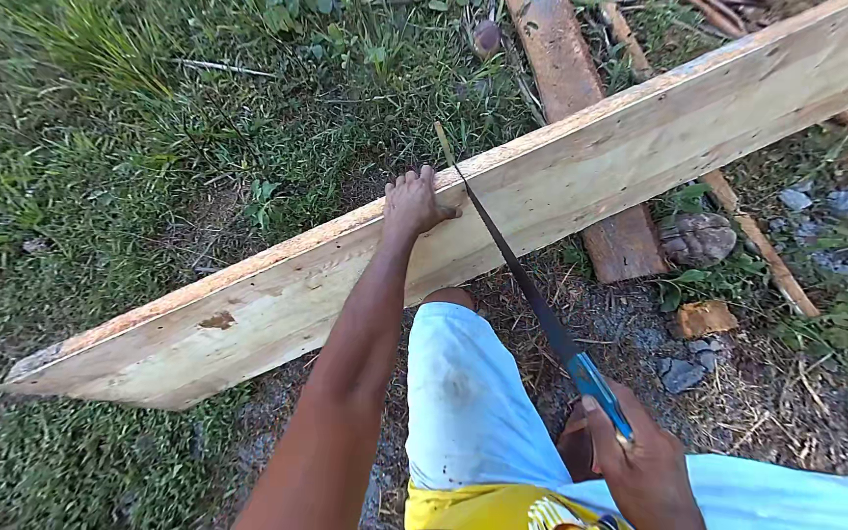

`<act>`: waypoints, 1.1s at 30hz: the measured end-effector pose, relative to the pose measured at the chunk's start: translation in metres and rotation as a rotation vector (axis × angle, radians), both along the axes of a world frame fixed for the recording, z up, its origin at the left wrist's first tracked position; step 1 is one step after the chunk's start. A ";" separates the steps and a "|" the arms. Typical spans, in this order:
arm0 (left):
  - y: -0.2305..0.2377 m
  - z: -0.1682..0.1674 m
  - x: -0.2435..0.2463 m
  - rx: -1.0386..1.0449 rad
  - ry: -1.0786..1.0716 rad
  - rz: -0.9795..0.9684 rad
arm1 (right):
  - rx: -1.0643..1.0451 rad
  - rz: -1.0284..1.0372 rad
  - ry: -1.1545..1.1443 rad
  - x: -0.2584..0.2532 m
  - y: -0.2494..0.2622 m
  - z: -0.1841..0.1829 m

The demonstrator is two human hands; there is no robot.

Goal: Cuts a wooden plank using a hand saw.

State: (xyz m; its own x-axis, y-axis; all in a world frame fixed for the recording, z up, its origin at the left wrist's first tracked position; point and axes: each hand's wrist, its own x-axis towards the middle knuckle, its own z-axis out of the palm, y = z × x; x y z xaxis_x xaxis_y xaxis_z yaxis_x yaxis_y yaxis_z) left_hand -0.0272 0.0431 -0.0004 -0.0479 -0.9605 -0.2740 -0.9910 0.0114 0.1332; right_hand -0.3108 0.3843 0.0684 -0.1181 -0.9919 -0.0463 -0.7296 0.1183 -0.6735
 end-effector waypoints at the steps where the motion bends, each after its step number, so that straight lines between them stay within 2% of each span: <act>1: 0.003 0.000 -0.001 -0.005 -0.006 0.004 | -0.010 0.013 0.010 0.003 -0.008 -0.002; 3: 0.006 0.002 -0.003 -0.012 -0.020 0.007 | 0.015 0.063 0.018 0.022 -0.059 -0.011; 6: 0.016 0.003 -0.010 -0.041 -0.019 -0.004 | 0.174 0.085 -0.082 0.067 -0.169 -0.027; 8: 0.020 0.005 -0.007 -0.045 0.001 -0.019 | 0.141 0.085 -0.088 0.084 -0.199 -0.027; 10: 0.017 0.004 -0.003 -0.039 0.010 -0.046 | 0.129 0.088 -0.069 0.070 -0.180 -0.018; 14: 0.003 -0.001 0.001 -0.008 0.028 -0.033 | 0.079 0.029 0.017 0.014 -0.050 -0.001; 16: -0.001 -0.001 0.001 -0.001 0.014 -0.022 | 0.032 -0.012 0.022 0.003 -0.005 0.006; 18: 0.001 0.002 0.000 0.005 -0.002 -0.008 | 0.022 -0.009 0.010 0.004 -0.002 0.003; 19: 0.003 0.002 -0.001 0.007 -0.015 -0.002 | 0.015 0.011 0.014 0.011 -0.019 -0.005; 23: 0.014 0.003 -0.006 -0.020 -0.025 -0.003 | 0.097 0.066 -0.086 0.068 -0.159 -0.052; 25: 0.015 0.004 -0.002 -0.022 -0.020 -0.021 | 0.066 0.063 -0.118 0.085 -0.190 -0.057; 27: 0.014 0.003 -0.003 -0.014 0.003 -0.036 | 0.069 0.072 -0.116 0.071 -0.176 -0.046; 33: 0.009 0.002 -0.004 -0.010 0.010 -0.016 | 0.023 0.004 0.005 0.002 -0.012 -0.006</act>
State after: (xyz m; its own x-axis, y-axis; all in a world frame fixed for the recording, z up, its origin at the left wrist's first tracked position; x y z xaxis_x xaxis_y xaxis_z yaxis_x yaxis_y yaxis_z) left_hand -0.0312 0.0517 0.0019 -0.0657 -0.9625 -0.2634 -0.9893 0.0283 0.1432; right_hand -0.3088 0.3728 0.0620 -0.1149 -0.9910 -0.0690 -0.7333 0.1314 -0.6671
